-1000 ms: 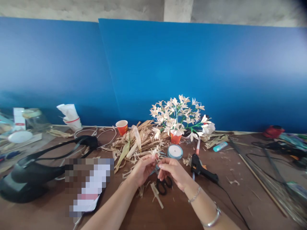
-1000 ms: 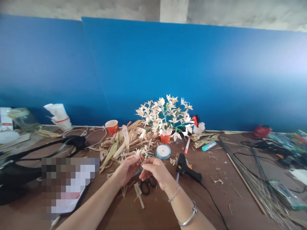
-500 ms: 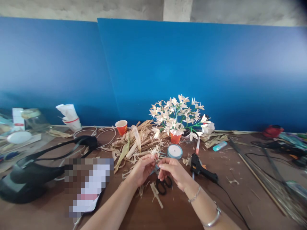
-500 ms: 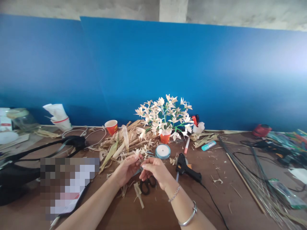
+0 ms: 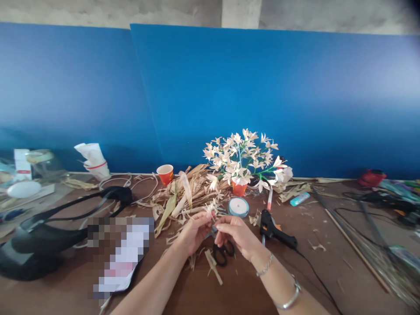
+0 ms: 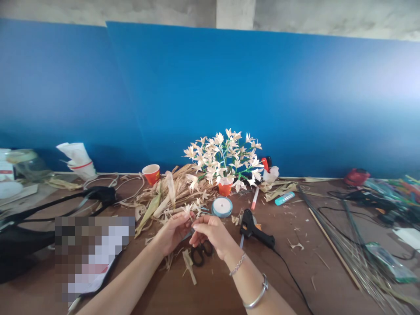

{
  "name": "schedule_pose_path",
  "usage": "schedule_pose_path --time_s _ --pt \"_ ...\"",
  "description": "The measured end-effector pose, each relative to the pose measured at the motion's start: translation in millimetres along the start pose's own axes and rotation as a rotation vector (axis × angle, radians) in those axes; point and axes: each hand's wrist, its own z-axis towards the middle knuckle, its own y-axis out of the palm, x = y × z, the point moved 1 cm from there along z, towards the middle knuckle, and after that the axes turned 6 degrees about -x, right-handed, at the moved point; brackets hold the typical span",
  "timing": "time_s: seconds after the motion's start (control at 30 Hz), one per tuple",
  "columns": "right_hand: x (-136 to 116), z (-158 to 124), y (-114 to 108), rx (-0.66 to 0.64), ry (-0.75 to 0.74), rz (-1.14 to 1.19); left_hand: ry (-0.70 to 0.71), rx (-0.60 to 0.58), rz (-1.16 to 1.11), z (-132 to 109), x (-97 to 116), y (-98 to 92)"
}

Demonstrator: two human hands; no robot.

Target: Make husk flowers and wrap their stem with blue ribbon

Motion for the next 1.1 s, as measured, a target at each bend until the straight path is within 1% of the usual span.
schedule_pose_path --time_s 0.67,0.87,1.1 --pt "3.0 0.2 -3.0 -0.003 -0.015 0.011 -0.009 0.002 -0.004 -0.1 0.2 -0.5" --pt "2.2 0.4 -2.0 -0.002 -0.001 0.008 -0.001 -0.024 0.001 0.1 -0.5 -0.7" --pt "2.8 1.1 -2.7 0.018 0.004 0.003 -0.008 -0.006 0.013 -0.6 0.2 2.0"
